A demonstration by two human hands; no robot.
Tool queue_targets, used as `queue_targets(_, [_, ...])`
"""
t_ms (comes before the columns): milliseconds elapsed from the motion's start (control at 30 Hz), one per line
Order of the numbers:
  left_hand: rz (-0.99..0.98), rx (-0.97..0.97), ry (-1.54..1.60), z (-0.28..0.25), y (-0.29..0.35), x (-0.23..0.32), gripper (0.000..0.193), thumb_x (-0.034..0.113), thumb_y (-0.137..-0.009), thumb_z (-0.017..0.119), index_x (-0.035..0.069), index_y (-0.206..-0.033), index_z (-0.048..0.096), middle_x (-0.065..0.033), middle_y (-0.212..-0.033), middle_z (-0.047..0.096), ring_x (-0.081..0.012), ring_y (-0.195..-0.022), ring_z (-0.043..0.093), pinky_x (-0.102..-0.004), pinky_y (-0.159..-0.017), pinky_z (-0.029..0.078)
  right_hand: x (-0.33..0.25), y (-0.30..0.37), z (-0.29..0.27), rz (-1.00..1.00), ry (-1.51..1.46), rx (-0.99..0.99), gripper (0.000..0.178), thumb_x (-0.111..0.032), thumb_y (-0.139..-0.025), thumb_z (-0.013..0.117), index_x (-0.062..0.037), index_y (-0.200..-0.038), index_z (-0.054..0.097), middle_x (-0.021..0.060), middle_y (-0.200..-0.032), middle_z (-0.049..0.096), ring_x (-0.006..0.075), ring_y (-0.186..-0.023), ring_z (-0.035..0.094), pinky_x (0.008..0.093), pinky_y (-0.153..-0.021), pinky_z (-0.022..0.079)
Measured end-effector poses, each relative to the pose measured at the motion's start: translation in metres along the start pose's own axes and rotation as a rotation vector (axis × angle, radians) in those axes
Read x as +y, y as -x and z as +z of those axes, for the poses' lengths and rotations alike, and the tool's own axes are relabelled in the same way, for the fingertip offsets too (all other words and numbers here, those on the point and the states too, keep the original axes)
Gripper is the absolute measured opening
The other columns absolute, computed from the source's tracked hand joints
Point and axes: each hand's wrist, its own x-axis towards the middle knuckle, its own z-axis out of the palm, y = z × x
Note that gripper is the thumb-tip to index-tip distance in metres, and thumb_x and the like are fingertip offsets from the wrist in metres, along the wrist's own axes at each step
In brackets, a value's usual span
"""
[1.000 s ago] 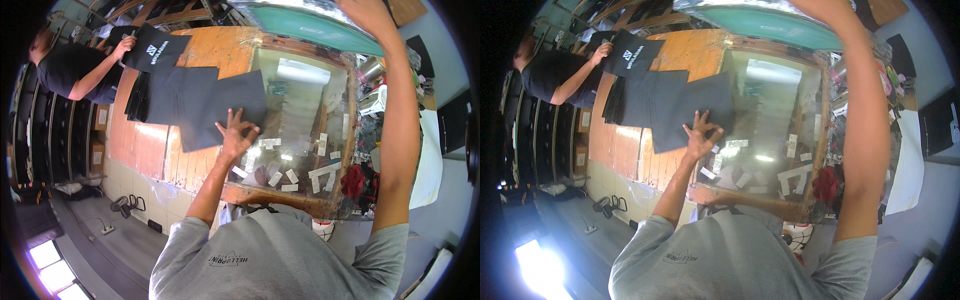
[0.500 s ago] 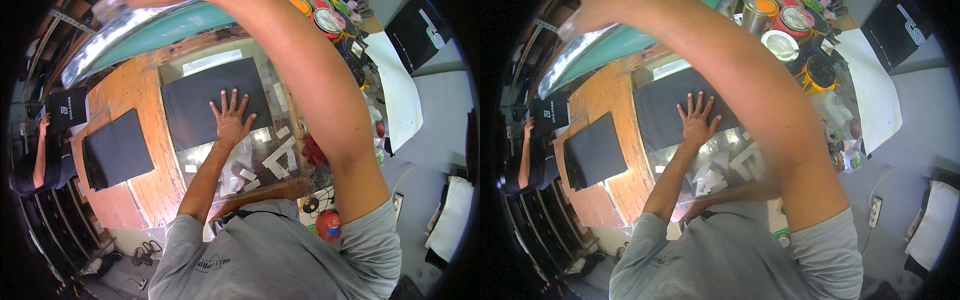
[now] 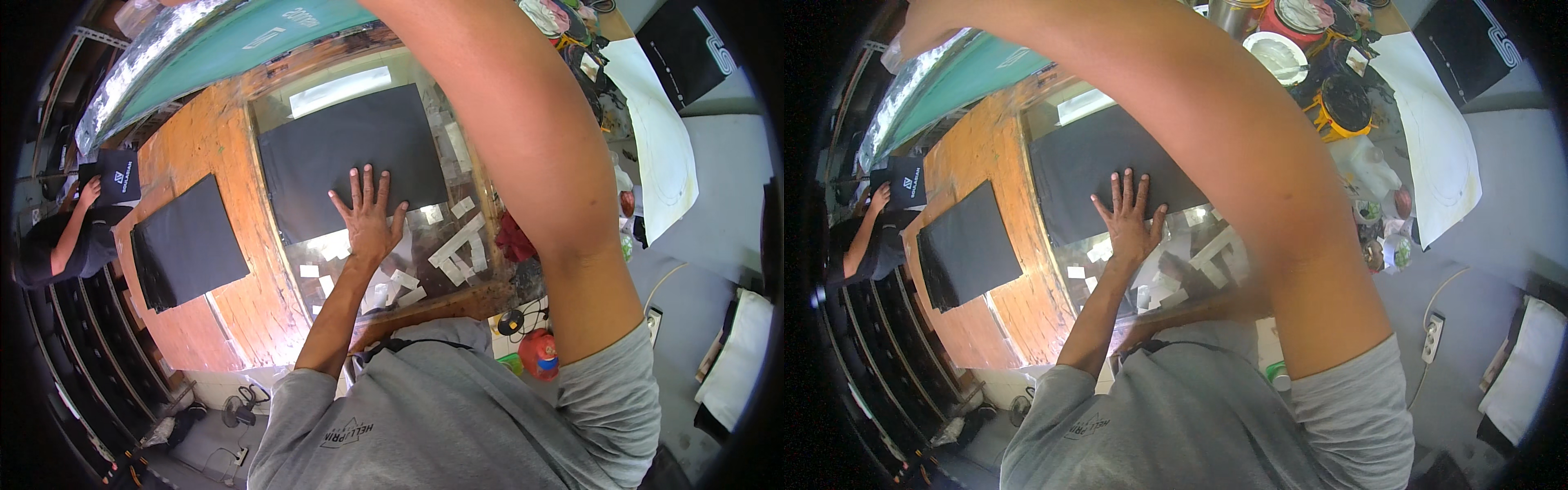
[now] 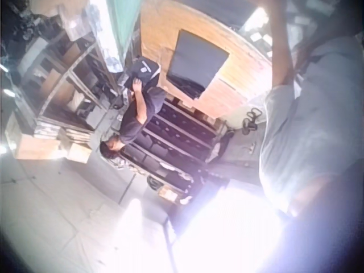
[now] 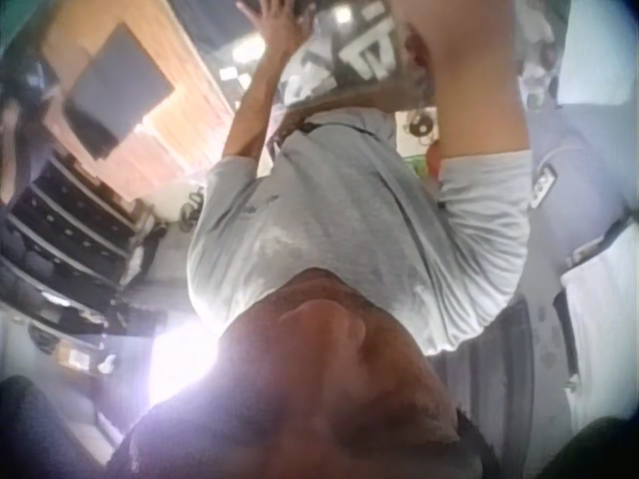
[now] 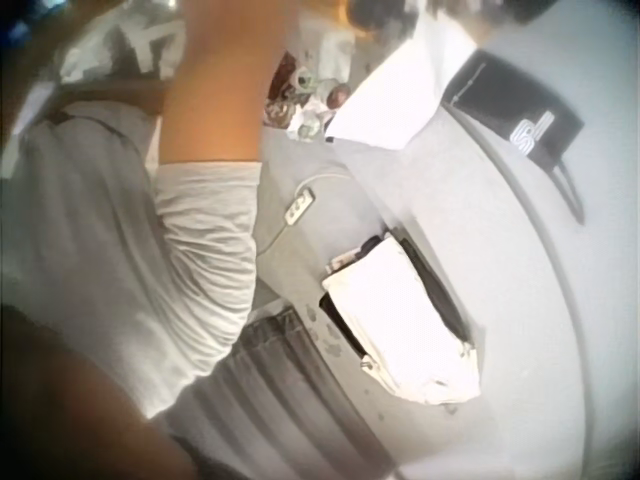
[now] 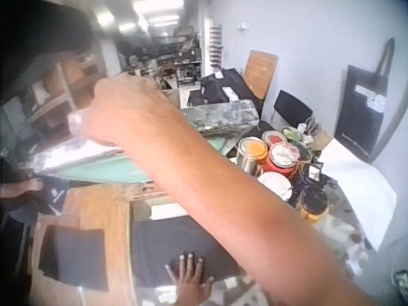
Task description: The person performs screen printing by placing black bags on a registration surface, lowering a silk screen frame, and using a squeegee to apply white ink to print a logo.
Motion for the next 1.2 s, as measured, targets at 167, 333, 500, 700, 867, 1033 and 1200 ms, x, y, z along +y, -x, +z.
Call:
queue_targets(167, [0.005,-0.036,-0.010,0.003,-0.001,-0.001,0.070,0.052,-0.101,0.051,0.014,-0.159,0.040,-0.0166,-0.170,0.024,-0.0374,-0.159,0.011,-0.0760,-0.118,-0.002,0.003,-0.016,0.001,0.048,-0.007,-0.161,0.049,-0.043,-0.099,0.059,0.0033,-0.098,0.073,0.0121,-0.082,0.067,0.0220,-0.075,0.064,0.0369,-0.070,0.058])
queue_targets(333, [0.016,-0.009,-0.047,0.006,0.001,-0.001,0.071,0.052,-0.101,0.050,0.015,-0.161,0.038,-0.0158,-0.171,0.022,-0.0360,-0.160,0.008,-0.0757,-0.118,-0.003,0.013,-0.038,0.026,-0.114,0.102,-0.051,0.045,-0.039,-0.101,0.057,0.0036,-0.091,0.070,0.0099,-0.072,0.060,0.0155,-0.065,0.055,0.0321,-0.056,0.051])
queue_targets(500, [0.042,0.020,0.123,-0.008,0.000,-0.003,0.064,0.047,-0.103,0.052,0.009,-0.155,0.046,-0.0185,-0.167,0.030,-0.0400,-0.158,0.015,-0.0779,-0.117,-0.001,0.022,-0.033,0.026,-0.099,-0.046,-0.166,0.040,-0.036,-0.104,0.055,0.0000,-0.089,0.067,0.0058,-0.064,0.053,0.0120,-0.055,0.046,0.0308,-0.050,0.047])
queue_targets(700, [-0.060,0.274,0.827,-0.091,0.032,-0.003,0.061,0.032,-0.100,0.065,0.003,-0.151,0.048,-0.0159,-0.160,0.042,-0.0406,-0.151,0.035,-0.0645,-0.124,0.012,0.010,0.071,0.091,-0.220,0.217,0.211,0.038,-0.039,-0.095,0.063,-0.0077,-0.115,0.070,0.0154,-0.086,0.067,0.0302,-0.083,0.064,0.0469,-0.084,0.041])
queue_targets(867, [-0.493,0.478,2.087,-0.128,0.099,0.017,0.047,0.035,-0.101,0.068,0.006,-0.133,0.050,-0.0081,-0.137,0.055,-0.0348,-0.131,0.054,-0.0535,-0.112,0.042,0.030,0.189,0.184,-0.134,0.032,0.029,0.069,-0.004,-0.080,0.074,-0.0151,-0.146,0.057,0.0095,-0.094,0.053,0.0276,-0.093,0.052,0.0451,-0.084,0.033])
queue_targets(1033, [-1.111,0.246,2.224,-0.082,0.106,-0.001,0.041,0.034,-0.103,0.064,0.007,-0.129,0.050,-0.0117,-0.126,0.052,-0.0344,-0.127,0.052,-0.0530,-0.103,0.049,0.104,0.148,0.254,-0.099,0.135,-0.009,0.073,0.011,-0.074,0.066,-0.0142,-0.142,0.058,0.0114,-0.098,0.054,0.0288,-0.097,0.052,0.0450,-0.087,0.036])
queue_targets(1200, [-1.281,0.259,2.215,-0.057,0.105,-0.007,0.043,0.030,-0.099,0.070,0.006,-0.128,0.048,-0.0105,-0.114,0.051,-0.0314,-0.117,0.056,-0.0530,-0.099,0.052,0.167,0.038,0.318,-0.147,0.259,0.169,0.067,0.011,-0.077,0.063,-0.0161,-0.139,0.060,0.0111,-0.100,0.056,0.0289,-0.100,0.053,0.0449,-0.088,0.037])
